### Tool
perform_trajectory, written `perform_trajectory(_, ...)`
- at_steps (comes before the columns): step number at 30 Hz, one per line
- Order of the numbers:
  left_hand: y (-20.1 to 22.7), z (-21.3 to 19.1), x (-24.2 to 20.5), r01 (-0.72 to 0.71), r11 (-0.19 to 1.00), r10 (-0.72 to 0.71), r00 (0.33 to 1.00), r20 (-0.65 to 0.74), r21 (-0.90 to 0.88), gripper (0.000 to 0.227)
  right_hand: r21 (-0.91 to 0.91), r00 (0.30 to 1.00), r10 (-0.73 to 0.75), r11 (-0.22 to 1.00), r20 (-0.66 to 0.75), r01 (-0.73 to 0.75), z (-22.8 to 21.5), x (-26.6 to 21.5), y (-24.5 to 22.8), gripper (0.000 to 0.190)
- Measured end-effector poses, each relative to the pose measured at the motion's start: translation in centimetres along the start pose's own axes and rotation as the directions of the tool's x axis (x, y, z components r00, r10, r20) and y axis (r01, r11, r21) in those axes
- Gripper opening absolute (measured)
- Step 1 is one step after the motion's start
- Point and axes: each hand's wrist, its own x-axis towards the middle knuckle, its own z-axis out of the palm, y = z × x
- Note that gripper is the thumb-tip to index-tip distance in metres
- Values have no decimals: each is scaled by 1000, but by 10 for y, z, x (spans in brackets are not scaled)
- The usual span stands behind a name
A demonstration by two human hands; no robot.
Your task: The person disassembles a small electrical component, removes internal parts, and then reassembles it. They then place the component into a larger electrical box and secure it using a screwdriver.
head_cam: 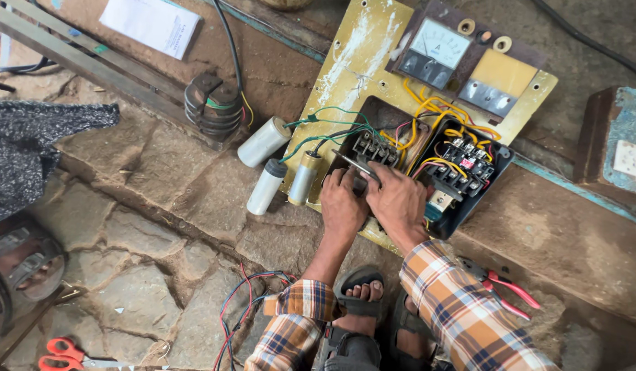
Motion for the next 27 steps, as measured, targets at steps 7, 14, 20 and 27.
perform_trajectory(7,2,0,1,-25,1000,26,999,-20,13,47,-33,1000,-23,999,-12,22,-7,6,-4,22)
perform_trajectory(14,1,3,-3,25,1000,-25,999,-20,-15,47,-16,997,67,998,36,-66,-10,9,-6,19)
perform_trajectory(20,3,1,0,22,1000,-23,999,-46,-17,46,-19,998,56,998,42,-55,-12,8,-10,18)
perform_trajectory(27,2,1,-1,-1,1000,0,998,-56,-23,48,-75,1000,9,997,7,-8,-14,16,-7,20)
